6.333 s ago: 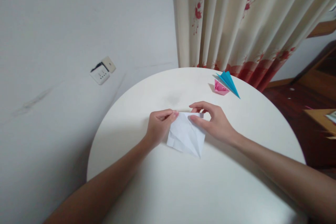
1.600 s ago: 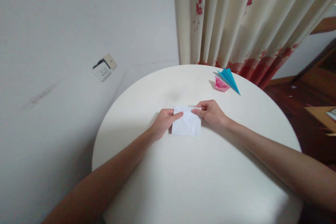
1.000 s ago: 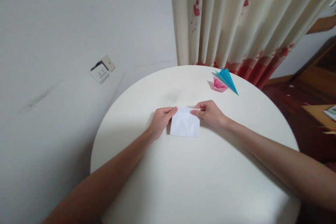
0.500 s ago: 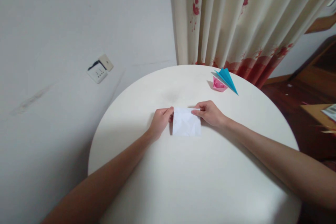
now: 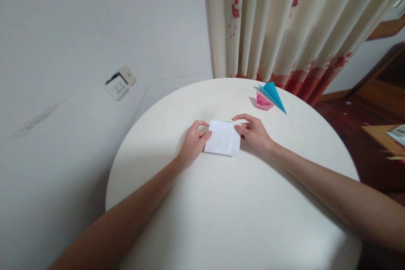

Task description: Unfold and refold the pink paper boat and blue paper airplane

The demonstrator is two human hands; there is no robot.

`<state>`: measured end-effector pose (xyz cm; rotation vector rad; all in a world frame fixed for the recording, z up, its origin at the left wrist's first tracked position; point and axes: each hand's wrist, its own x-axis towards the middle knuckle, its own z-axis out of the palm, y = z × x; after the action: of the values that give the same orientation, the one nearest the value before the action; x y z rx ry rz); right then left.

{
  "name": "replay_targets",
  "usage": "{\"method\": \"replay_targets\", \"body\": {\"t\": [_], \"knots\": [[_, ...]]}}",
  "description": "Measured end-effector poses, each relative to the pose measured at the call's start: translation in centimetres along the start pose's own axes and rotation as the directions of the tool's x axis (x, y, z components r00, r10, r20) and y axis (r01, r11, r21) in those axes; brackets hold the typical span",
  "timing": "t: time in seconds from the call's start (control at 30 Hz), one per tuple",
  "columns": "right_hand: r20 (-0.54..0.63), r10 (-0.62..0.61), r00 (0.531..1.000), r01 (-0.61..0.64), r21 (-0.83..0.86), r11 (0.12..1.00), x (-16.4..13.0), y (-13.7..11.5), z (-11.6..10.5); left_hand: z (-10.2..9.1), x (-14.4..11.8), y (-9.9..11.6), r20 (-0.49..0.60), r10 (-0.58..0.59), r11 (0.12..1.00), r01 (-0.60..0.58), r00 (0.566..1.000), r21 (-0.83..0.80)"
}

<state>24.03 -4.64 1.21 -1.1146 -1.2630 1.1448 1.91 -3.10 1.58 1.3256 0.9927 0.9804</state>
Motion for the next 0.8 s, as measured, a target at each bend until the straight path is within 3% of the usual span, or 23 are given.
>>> {"method": "replay_targets", "body": {"t": [0.2, 0.43, 0.63, 0.8], "knots": [[0.011, -0.039, 0.999, 0.039, 0.008, 0.999, 0.0, -0.1, 0.0, -0.1, 0.0, 0.2, 0.031, 0.011, 1.000, -0.011, 0.999, 0.007], [0.028, -0.080, 0.996, 0.079, 0.017, 0.997, -0.1, -0.3, 0.2, -0.5, 0.2, -0.1, -0.016, 0.020, 0.998, -0.020, 1.000, -0.061], [-0.015, -0.102, 0.995, 0.102, 0.005, 0.995, -0.4, -0.8, 0.5, -0.8, 0.2, -0.2, -0.046, 0.046, 0.999, -0.046, 0.998, -0.005], [0.019, -0.114, 0.993, 0.115, -0.014, 0.993, -0.8, -1.3, 0.9, -0.1, -0.2, 0.6, -0.131, 0.169, 0.975, -0.146, 0.977, 0.165]]}}
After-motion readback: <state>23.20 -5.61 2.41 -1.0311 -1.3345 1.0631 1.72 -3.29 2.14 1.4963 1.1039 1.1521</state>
